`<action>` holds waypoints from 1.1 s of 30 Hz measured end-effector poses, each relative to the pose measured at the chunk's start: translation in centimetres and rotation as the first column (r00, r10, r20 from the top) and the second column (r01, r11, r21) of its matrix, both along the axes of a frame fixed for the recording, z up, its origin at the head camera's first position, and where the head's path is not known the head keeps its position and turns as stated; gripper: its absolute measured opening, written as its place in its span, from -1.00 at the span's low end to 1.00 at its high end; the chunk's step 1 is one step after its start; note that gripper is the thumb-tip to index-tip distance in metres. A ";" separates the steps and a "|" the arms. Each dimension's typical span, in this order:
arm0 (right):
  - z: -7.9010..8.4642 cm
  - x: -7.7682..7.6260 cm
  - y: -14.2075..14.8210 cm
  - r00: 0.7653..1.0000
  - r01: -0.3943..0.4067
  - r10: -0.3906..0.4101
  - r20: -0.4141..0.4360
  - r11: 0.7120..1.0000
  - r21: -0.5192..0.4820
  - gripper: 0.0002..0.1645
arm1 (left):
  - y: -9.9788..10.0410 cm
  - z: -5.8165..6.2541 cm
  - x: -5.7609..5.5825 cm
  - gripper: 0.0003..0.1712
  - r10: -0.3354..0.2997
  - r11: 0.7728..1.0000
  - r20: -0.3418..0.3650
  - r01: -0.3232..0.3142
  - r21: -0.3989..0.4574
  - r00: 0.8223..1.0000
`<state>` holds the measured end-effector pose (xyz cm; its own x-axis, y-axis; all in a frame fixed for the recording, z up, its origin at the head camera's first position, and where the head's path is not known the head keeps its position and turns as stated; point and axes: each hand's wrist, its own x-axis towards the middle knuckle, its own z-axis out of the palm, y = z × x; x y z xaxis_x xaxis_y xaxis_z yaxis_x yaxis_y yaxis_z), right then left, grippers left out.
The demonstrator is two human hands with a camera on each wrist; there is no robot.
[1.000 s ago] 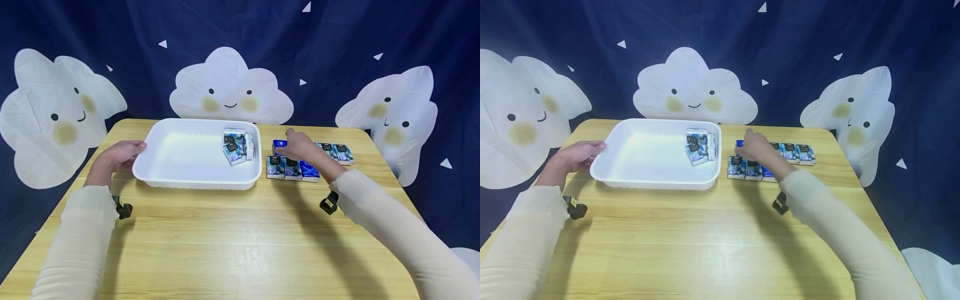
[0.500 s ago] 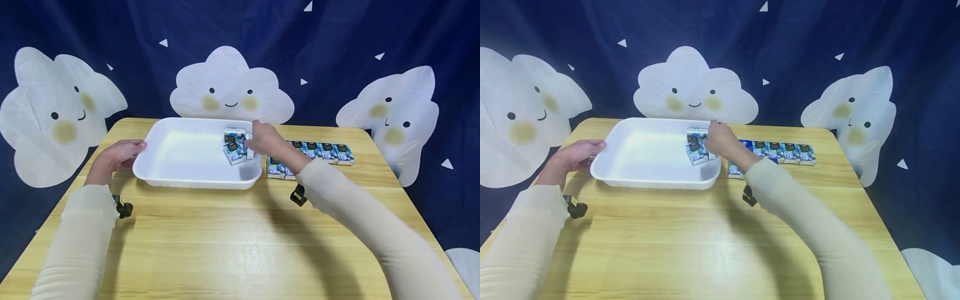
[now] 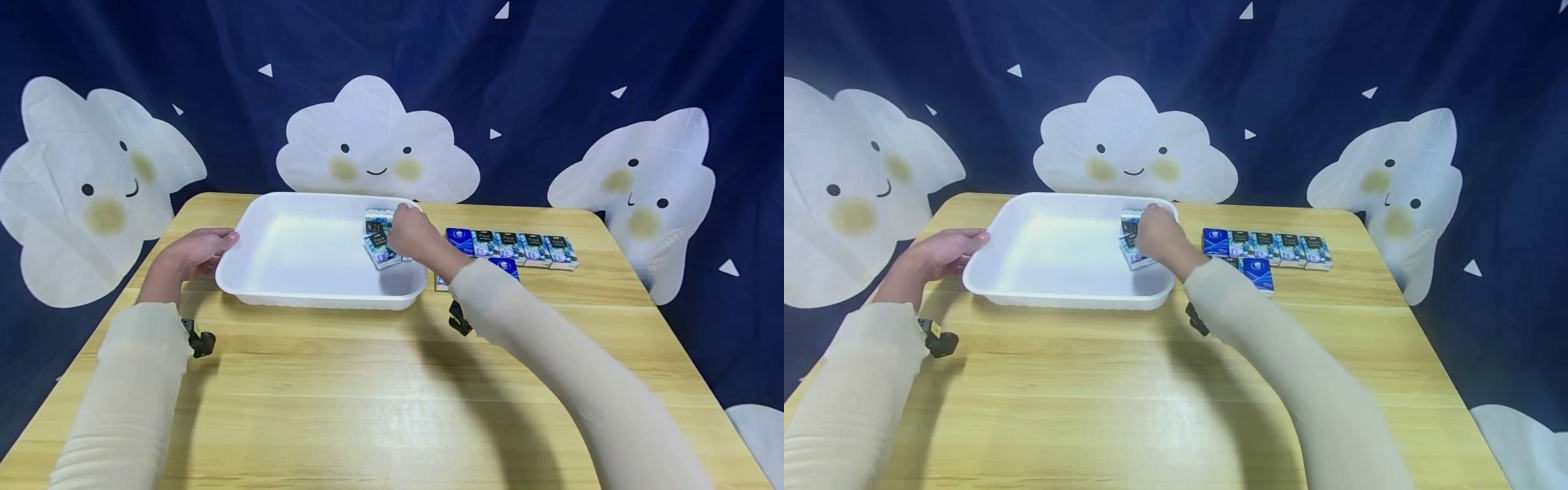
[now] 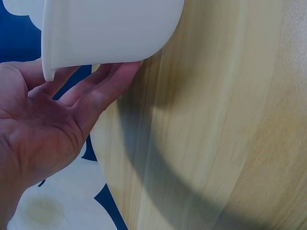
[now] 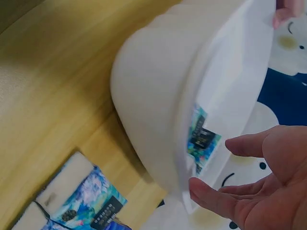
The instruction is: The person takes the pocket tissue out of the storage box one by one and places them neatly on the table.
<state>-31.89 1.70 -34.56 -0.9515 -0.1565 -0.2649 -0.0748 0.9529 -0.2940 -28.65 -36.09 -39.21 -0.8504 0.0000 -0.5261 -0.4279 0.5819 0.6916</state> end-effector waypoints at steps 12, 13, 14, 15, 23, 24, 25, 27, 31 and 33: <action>-1.8 -0.3 -0.8 1.000 -0.002 0.002 0.005 0.999 0.040 -0.19 | -0.1 0.1 0.1 -0.20 -0.001 1.000 -0.002 0.001 0.001 1.000; -2.0 -0.4 -0.8 1.000 -0.005 0.006 -0.003 0.999 0.051 -0.20 | -0.1 0.1 0.1 -0.20 0.000 1.000 -0.002 0.000 0.002 1.000; -2.2 -0.4 -0.8 1.000 -0.012 0.013 -0.014 0.998 0.063 -0.22 | -0.2 0.1 0.1 -0.20 0.000 1.000 -0.001 0.000 0.004 1.000; -2.4 -0.5 -0.8 1.000 -0.019 0.021 -0.023 0.997 0.077 -0.25 | -0.1 0.1 0.1 -0.20 0.000 1.000 0.000 0.000 0.010 1.000; -3.1 -0.9 -0.5 0.998 -0.049 0.052 -0.028 0.994 0.093 -0.27 | -0.1 0.1 0.0 -0.20 0.005 1.000 0.009 -0.005 0.017 1.000; -3.1 -0.9 -0.5 0.999 -0.038 0.040 -0.022 0.997 0.073 -0.26 | -0.2 0.1 0.0 -0.20 0.005 1.000 0.008 -0.005 0.013 1.000; -3.1 -0.9 -0.4 0.999 -0.029 0.030 -0.019 0.998 0.057 -0.25 | -0.1 0.1 0.0 -0.20 0.005 1.000 0.008 -0.005 0.013 1.000; -3.1 -0.9 -0.4 1.000 -0.008 0.008 -0.011 1.000 0.024 -0.23 | -0.2 0.1 0.0 -0.20 0.005 1.000 0.008 -0.005 0.011 1.000; -3.1 -1.0 -0.3 1.000 0.003 -0.003 -0.019 1.000 -0.007 -0.23 | -0.1 0.1 0.1 -0.20 0.007 1.000 0.009 -0.007 0.012 1.000; -3.1 -0.9 -0.3 1.000 0.000 -0.001 -0.026 1.000 -0.019 -0.23 | -0.1 0.0 0.1 -0.19 0.008 1.000 0.006 -0.008 0.009 1.000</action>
<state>-32.83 1.39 -37.66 -0.9581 -0.1608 -0.2371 -0.0822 0.9472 -0.3099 -28.57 -36.24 -39.19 -0.8470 -0.0024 -0.5316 -0.4372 0.5719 0.6941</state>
